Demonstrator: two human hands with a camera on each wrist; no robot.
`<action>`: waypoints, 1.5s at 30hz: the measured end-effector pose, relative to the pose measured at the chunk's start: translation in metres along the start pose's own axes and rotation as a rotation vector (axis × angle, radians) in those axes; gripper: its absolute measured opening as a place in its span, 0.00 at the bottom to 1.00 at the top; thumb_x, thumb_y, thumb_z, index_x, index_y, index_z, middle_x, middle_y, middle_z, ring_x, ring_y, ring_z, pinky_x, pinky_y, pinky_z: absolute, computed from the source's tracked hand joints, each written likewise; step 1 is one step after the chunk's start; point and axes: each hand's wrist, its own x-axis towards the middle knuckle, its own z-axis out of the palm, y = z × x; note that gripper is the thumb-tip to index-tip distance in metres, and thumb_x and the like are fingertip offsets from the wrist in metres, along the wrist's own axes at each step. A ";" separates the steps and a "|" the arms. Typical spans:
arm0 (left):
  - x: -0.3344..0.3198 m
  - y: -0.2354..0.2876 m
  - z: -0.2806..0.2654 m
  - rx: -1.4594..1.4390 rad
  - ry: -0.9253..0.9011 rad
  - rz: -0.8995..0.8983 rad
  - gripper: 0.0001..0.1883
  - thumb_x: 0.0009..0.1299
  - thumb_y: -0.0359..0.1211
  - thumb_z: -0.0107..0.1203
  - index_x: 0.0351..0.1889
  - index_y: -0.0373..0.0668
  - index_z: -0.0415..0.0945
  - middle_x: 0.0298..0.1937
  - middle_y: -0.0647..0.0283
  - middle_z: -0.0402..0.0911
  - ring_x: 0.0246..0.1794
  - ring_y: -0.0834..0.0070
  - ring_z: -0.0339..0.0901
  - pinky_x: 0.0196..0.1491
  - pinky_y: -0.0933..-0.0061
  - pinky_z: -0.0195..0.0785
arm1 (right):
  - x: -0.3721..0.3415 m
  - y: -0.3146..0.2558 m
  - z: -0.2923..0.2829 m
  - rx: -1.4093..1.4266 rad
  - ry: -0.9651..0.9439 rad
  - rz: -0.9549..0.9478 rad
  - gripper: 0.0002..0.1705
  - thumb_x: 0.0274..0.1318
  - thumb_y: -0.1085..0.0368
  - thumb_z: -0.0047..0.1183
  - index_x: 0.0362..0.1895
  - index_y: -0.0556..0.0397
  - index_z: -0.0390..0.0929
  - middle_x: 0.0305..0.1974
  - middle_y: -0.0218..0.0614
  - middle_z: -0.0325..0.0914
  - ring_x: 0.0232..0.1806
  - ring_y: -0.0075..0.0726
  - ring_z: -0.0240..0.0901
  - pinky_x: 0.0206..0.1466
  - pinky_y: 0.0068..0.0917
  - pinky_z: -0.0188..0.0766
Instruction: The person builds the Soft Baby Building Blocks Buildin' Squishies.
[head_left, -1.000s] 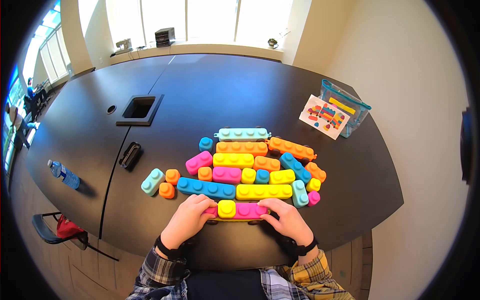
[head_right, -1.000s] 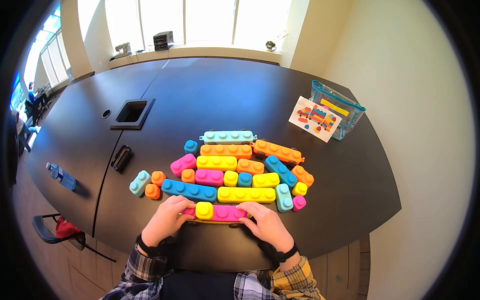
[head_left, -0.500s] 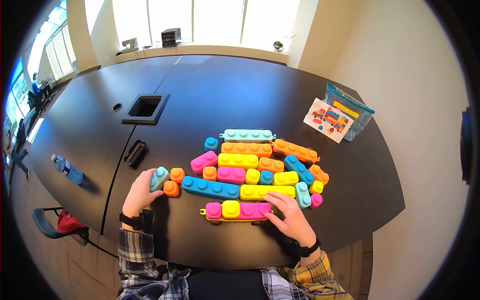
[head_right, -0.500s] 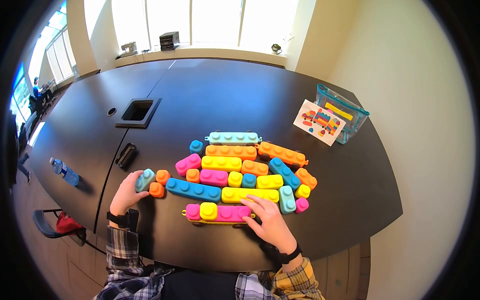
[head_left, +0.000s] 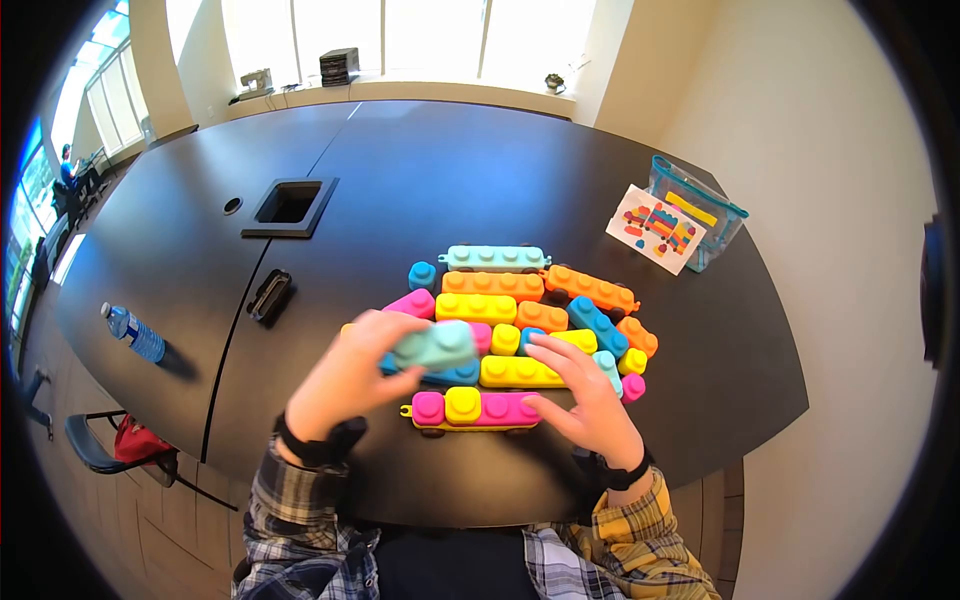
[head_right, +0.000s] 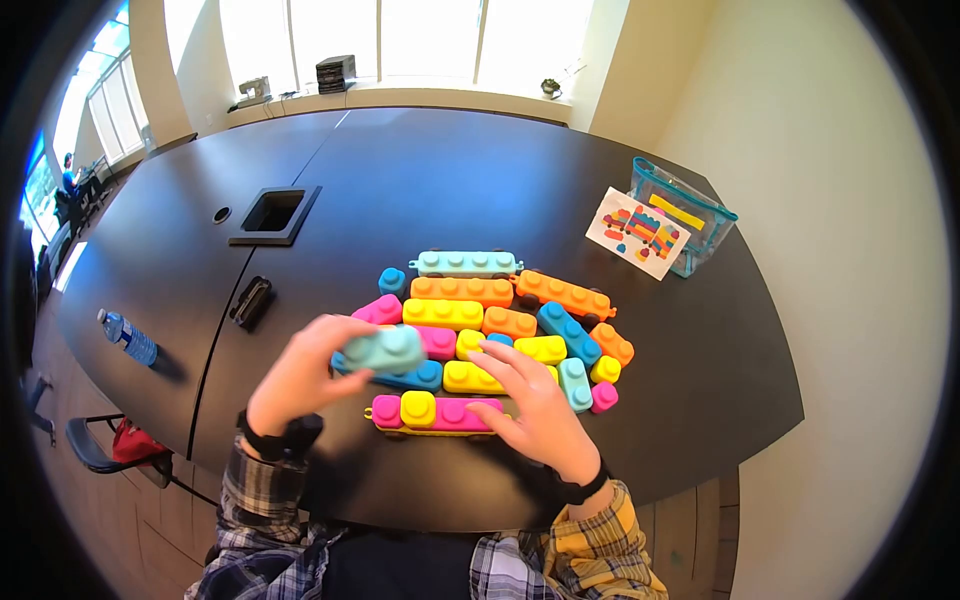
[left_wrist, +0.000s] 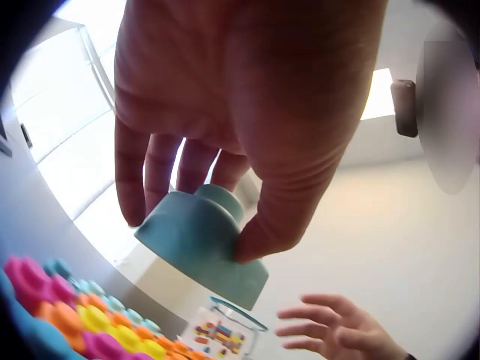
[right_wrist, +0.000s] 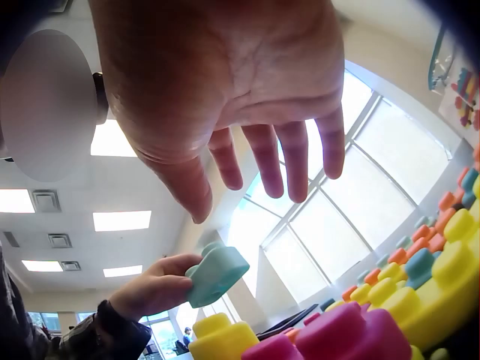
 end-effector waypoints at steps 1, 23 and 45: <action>0.005 0.007 0.012 -0.057 -0.035 0.036 0.27 0.61 0.27 0.72 0.60 0.41 0.80 0.54 0.55 0.84 0.55 0.57 0.81 0.58 0.61 0.77 | 0.007 -0.005 0.002 0.012 -0.023 -0.022 0.33 0.61 0.62 0.69 0.70 0.48 0.76 0.69 0.43 0.76 0.69 0.54 0.73 0.71 0.44 0.70; -0.047 0.007 0.065 -0.037 -0.173 -0.173 0.25 0.69 0.34 0.69 0.65 0.45 0.78 0.54 0.55 0.87 0.55 0.53 0.83 0.58 0.59 0.77 | -0.026 0.026 0.010 0.135 -0.211 0.074 0.28 0.61 0.68 0.67 0.66 0.51 0.80 0.60 0.44 0.79 0.61 0.52 0.78 0.64 0.40 0.76; -0.046 0.013 0.062 -0.018 -0.168 -0.194 0.25 0.70 0.35 0.69 0.64 0.46 0.78 0.56 0.56 0.86 0.57 0.54 0.82 0.59 0.58 0.77 | -0.026 0.034 0.028 0.239 -0.189 0.077 0.24 0.61 0.69 0.68 0.62 0.53 0.83 0.60 0.44 0.84 0.64 0.50 0.81 0.66 0.40 0.77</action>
